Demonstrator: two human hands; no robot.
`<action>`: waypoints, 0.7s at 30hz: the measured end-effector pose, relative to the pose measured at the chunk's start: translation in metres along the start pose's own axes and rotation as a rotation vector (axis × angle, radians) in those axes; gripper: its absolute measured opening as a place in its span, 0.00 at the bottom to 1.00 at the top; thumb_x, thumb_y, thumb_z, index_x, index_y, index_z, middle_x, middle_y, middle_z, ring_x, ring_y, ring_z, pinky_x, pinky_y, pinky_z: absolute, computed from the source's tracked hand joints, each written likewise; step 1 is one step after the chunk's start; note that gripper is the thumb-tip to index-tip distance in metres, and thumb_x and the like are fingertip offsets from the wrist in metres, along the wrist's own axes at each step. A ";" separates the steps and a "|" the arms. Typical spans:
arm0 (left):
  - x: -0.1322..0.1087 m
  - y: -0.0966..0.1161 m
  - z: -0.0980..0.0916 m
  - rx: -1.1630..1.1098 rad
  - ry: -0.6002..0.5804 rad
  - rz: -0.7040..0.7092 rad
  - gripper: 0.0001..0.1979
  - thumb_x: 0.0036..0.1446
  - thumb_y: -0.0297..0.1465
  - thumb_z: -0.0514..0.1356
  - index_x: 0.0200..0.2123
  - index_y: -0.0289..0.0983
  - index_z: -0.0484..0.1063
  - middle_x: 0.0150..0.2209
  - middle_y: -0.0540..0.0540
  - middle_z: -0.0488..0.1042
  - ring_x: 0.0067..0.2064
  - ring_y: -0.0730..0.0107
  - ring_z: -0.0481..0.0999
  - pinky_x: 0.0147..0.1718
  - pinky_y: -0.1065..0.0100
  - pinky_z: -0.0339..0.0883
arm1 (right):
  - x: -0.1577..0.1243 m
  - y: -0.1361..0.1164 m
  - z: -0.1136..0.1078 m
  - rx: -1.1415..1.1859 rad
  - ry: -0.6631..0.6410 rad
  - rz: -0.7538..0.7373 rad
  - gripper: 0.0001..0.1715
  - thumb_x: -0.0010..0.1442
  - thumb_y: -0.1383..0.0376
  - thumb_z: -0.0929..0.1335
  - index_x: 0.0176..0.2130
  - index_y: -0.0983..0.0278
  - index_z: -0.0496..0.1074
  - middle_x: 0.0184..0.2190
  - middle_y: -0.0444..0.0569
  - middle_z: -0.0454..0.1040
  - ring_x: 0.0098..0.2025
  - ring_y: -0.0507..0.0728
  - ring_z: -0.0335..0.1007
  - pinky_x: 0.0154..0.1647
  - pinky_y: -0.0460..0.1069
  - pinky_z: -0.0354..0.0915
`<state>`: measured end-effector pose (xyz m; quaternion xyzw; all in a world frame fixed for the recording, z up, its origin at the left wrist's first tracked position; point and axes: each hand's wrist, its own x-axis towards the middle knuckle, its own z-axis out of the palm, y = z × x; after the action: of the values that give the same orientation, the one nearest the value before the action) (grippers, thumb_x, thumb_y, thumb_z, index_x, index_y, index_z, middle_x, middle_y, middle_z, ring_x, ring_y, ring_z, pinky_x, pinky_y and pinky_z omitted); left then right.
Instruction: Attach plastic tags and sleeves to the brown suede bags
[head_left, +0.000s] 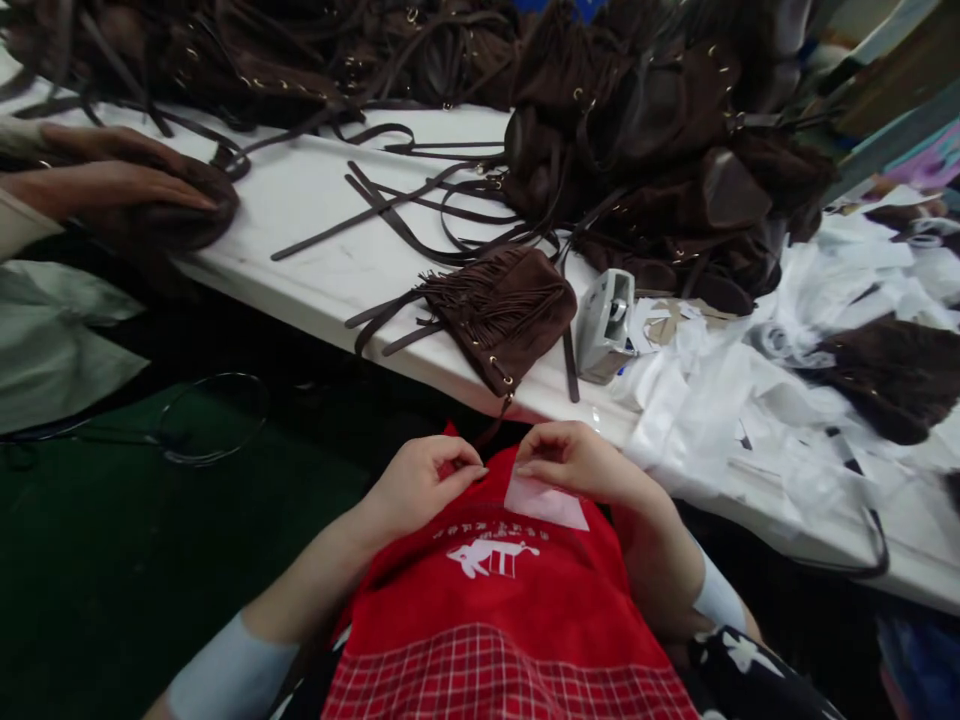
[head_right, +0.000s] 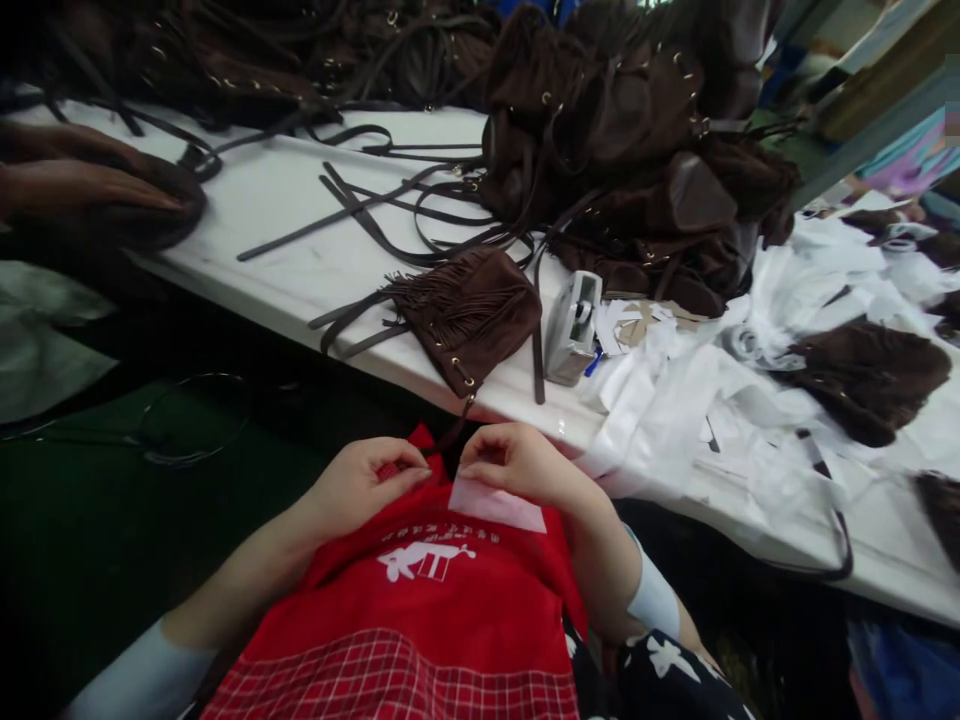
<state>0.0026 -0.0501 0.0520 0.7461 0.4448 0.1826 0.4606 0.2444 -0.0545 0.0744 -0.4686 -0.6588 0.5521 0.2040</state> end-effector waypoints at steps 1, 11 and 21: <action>-0.003 -0.003 -0.004 0.001 0.031 -0.013 0.08 0.59 0.35 0.59 0.34 0.38 0.76 0.33 0.48 0.79 0.34 0.68 0.77 0.37 0.68 0.70 | 0.002 0.001 0.000 -0.001 0.013 -0.006 0.07 0.58 0.63 0.70 0.35 0.64 0.77 0.31 0.46 0.79 0.33 0.54 0.74 0.36 0.47 0.69; -0.003 0.001 0.015 -0.002 -0.130 0.007 0.09 0.53 0.35 0.63 0.37 0.37 0.75 0.35 0.48 0.78 0.38 0.64 0.77 0.39 0.64 0.70 | 0.014 -0.016 0.031 -0.256 -0.136 -0.098 0.09 0.57 0.69 0.69 0.38 0.59 0.79 0.35 0.43 0.80 0.37 0.53 0.74 0.41 0.46 0.66; -0.002 -0.009 0.005 -0.078 -0.104 0.019 0.10 0.56 0.37 0.62 0.31 0.36 0.78 0.33 0.47 0.76 0.36 0.67 0.75 0.38 0.67 0.67 | 0.017 0.000 0.037 0.017 0.061 0.001 0.10 0.55 0.64 0.72 0.39 0.63 0.75 0.34 0.46 0.79 0.34 0.53 0.74 0.36 0.47 0.68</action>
<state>0.0006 -0.0531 0.0417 0.7402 0.4056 0.1650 0.5103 0.2069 -0.0599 0.0586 -0.4840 -0.6472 0.5432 0.2277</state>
